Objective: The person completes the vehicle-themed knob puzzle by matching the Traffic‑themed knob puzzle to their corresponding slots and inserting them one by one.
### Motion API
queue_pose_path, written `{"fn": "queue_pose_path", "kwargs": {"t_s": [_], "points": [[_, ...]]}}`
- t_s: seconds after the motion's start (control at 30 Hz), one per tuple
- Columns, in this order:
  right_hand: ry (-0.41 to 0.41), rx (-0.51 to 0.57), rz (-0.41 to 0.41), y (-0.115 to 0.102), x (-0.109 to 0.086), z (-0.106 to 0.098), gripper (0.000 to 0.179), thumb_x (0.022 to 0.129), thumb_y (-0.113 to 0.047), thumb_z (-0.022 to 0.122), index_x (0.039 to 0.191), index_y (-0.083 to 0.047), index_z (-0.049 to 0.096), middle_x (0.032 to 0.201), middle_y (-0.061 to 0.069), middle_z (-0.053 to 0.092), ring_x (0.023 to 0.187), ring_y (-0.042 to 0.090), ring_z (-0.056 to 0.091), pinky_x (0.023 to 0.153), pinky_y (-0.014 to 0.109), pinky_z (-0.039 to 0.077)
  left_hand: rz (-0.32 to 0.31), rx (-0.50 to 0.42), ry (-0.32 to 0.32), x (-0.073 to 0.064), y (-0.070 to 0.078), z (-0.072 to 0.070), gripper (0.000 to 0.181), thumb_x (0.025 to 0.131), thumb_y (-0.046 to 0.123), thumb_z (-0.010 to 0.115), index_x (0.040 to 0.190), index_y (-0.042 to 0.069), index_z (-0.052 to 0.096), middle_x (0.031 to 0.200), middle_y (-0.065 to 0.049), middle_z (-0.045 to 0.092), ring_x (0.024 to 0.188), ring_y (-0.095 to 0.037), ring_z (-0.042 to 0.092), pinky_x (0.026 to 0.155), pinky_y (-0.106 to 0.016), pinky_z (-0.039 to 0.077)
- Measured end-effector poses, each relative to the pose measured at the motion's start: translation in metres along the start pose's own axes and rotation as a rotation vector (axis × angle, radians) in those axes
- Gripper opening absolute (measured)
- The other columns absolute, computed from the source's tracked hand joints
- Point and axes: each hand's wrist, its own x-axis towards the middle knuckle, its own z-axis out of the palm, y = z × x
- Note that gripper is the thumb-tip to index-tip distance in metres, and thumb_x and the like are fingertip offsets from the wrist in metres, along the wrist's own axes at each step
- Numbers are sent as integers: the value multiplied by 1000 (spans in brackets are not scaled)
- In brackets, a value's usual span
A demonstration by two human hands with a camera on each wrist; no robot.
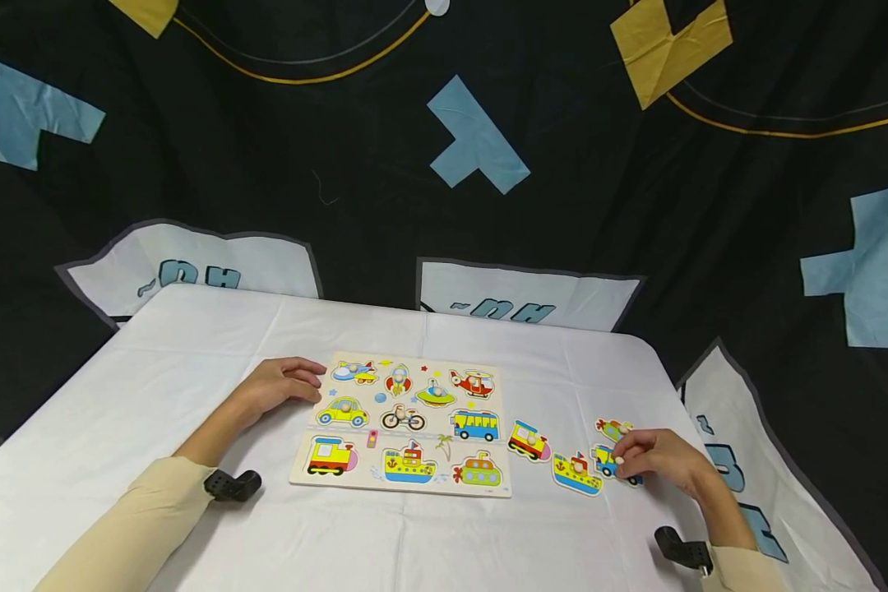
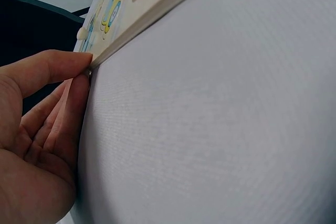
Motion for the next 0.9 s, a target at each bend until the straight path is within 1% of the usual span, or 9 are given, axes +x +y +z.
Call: {"fn": "queue_pose_path", "kwargs": {"t_s": [0.13, 0.33, 0.5, 0.63, 0.9], "points": [[33, -20, -10, 1, 1, 2, 31, 83, -15, 80, 106, 3, 69, 84, 2, 64, 85, 18, 56, 79, 35, 41, 1, -4, 3, -1, 0, -1, 52, 77, 14, 82, 126, 9, 68, 90, 0, 74, 86, -16, 66, 79, -26, 51], [79, -58, -8, 3, 3, 2, 29, 82, -16, 80, 103, 2, 71, 82, 1, 70, 81, 16, 59, 78, 34, 41, 8, -13, -1, -1, 0, -1, 52, 77, 13, 82, 126, 8, 67, 89, 0, 74, 84, -16, 66, 77, -25, 52], [108, -64, 3, 1, 3, 2, 30, 81, -18, 81, 102, 2, 73, 82, 1, 71, 81, 16, 59, 75, 33, 42, 3, -12, 1, -1, 1, -1, 52, 77, 13, 82, 126, 8, 67, 89, 0, 74, 84, -16, 66, 78, -25, 52], [123, -78, 0, -3, 2, 2, 31, 82, -21, 79, 103, 1, 75, 87, 0, 73, 84, 16, 58, 77, 34, 41, 3, -11, 0, -1, 2, -1, 52, 77, 13, 82, 127, 8, 67, 89, 0, 74, 85, -16, 66, 79, -25, 51], [126, -94, -27, -15, 4, 1, 30, 84, -22, 77, 103, 0, 75, 97, 3, 74, 85, 17, 59, 74, 34, 46, 3, -16, 1, -2, 2, -1, 52, 77, 12, 82, 127, 8, 67, 90, 0, 73, 84, -16, 66, 78, -24, 51]]}}
